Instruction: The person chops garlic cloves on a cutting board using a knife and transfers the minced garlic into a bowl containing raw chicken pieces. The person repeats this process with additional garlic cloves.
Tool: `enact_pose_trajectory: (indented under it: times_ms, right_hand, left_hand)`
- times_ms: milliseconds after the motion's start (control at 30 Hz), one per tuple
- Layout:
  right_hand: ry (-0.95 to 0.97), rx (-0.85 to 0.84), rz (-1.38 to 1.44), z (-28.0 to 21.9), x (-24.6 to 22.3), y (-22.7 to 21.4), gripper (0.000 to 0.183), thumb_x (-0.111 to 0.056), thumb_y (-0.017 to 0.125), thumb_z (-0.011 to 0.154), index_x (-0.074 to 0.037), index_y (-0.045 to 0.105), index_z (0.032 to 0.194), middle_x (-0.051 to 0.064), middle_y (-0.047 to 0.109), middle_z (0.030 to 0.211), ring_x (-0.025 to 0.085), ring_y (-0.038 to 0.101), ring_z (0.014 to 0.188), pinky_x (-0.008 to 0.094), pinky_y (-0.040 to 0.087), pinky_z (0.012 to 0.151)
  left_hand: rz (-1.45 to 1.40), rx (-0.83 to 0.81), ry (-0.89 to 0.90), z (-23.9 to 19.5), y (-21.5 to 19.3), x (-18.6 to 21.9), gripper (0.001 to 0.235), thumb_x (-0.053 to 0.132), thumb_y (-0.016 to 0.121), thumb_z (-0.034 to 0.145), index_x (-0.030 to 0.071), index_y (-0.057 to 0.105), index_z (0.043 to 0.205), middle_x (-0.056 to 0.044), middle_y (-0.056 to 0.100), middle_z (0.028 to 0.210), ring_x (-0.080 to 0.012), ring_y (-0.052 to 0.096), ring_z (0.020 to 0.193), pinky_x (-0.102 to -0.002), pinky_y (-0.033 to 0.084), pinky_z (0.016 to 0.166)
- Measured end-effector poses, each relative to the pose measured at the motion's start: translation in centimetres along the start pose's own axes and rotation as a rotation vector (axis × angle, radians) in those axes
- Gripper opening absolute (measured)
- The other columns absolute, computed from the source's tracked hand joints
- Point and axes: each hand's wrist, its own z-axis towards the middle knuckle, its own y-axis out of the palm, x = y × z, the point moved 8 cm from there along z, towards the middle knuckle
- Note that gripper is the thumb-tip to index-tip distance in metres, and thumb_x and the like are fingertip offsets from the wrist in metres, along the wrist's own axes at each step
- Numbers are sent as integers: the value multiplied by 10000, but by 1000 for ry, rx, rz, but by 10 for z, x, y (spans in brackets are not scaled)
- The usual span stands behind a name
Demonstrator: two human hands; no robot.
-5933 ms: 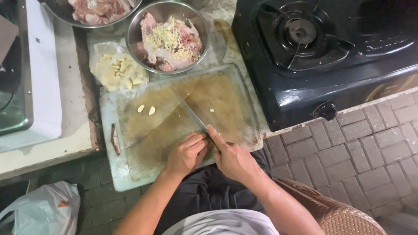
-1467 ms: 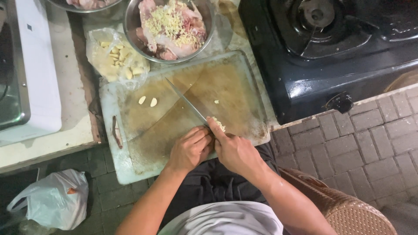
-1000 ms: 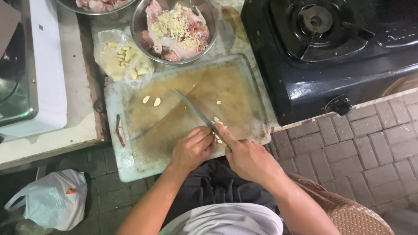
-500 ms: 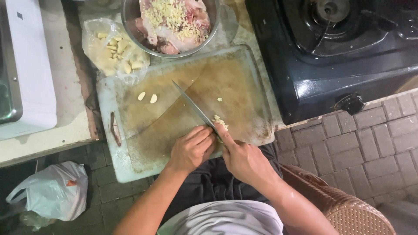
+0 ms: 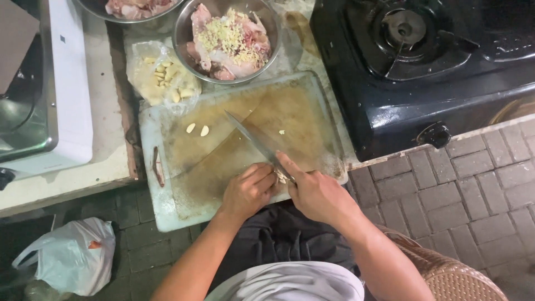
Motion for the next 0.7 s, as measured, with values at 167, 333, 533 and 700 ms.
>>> enact_pose_trajectory:
  times_ms: [167, 333, 533, 700]
  right_hand:
    - [-34, -7, 2, -18, -10, -7, 680, -195, 390, 920, -261, 239, 1580, 209, 715, 767, 382, 700, 609, 444, 579, 606]
    - [-18, 29, -16, -10, 0, 17, 669, -233, 399, 925, -298, 225, 1568, 202, 703, 800, 455, 694, 682, 515, 567, 612]
    - [-45, 138, -59, -1, 1, 31, 681, -199, 414, 900, -274, 255, 1557, 175, 684, 751, 416, 683, 593, 491, 567, 569]
    - [-72, 223, -63, 5, -1, 36, 676, -160, 417, 896, -215, 287, 1557, 182, 670, 729, 401, 674, 557, 477, 556, 538]
  left_hand:
    - [41, 19, 7, 0, 1, 2, 130, 42, 616, 844, 124, 707, 801, 31, 668, 863, -154, 677, 888, -177, 554, 674]
    - [-35, -8, 8, -11, 12, -7, 100, 101, 615, 850, 130, 707, 878, 25, 680, 931, -180, 680, 949, -245, 585, 706]
    - [-39, -13, 43, -6, 10, -6, 69, 173, 623, 875, 149, 681, 847, 29, 663, 913, -181, 672, 938, -245, 584, 731]
    - [-59, 37, 69, -3, 6, -4, 117, 175, 613, 889, 146, 661, 786, 31, 649, 865, -174, 668, 878, -224, 576, 717]
